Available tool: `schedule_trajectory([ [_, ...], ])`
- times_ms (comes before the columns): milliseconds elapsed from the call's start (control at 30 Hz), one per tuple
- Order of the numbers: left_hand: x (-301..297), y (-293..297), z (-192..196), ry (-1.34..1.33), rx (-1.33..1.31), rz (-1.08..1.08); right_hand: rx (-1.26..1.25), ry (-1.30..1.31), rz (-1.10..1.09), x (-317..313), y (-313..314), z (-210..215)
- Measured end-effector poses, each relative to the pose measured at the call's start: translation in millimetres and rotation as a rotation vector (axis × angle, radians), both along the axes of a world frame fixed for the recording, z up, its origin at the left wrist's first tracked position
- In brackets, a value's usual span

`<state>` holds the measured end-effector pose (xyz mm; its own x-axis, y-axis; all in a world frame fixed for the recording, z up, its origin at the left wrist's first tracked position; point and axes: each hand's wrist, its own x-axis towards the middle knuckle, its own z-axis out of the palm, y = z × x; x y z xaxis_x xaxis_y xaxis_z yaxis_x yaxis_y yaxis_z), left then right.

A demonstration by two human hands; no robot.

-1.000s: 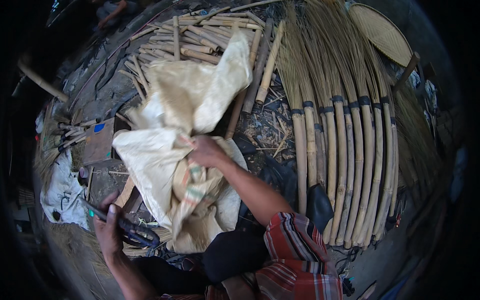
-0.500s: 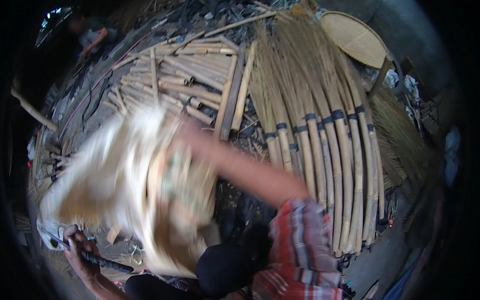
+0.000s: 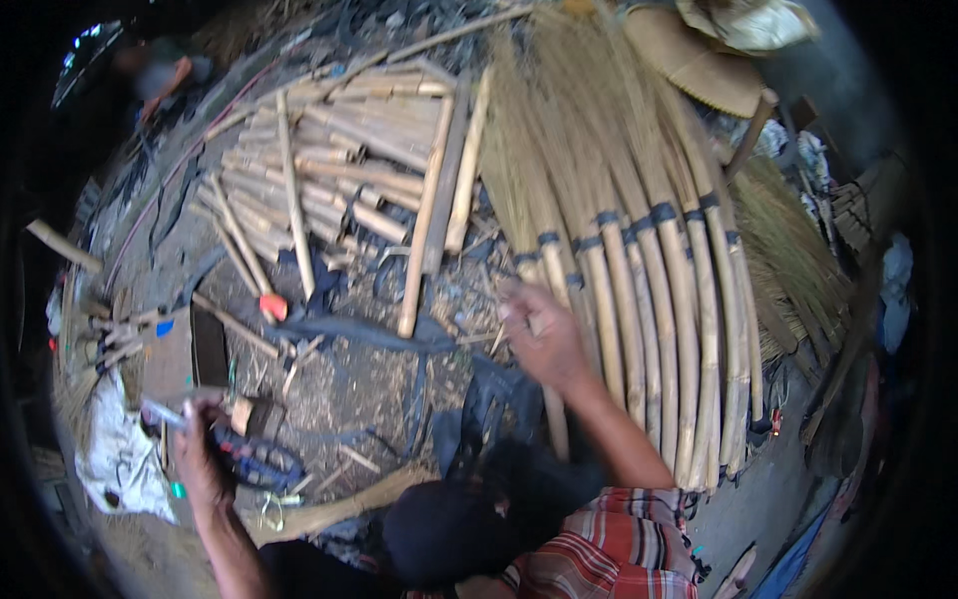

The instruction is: The person sits on the floor and uses a knife to shave and taper bamboo poles. They repeatedly pick up a pole, carve it, and place it back among other poles and broom bundles.

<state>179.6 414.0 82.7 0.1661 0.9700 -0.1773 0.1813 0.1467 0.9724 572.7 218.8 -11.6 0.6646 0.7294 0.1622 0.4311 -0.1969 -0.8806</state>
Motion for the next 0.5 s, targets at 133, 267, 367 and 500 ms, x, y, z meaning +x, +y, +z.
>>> schedule_trajectory([
  [133,6,-16,-42,-0.026,-0.147,-0.066,0.122,0.366,0.259,-113,19,-84],
  [267,0,-24,-80,-0.044,-0.296,-0.039,0.196,0.229,0.68,-183,54,-82],
  [367,-11,-32,-94,-0.197,-0.375,-0.037,0.201,-0.075,0.843,-222,77,-75],
  [500,-27,-38,-99,-0.163,-0.431,-0.008,0.019,0.0,0.883,-256,86,-80],
])
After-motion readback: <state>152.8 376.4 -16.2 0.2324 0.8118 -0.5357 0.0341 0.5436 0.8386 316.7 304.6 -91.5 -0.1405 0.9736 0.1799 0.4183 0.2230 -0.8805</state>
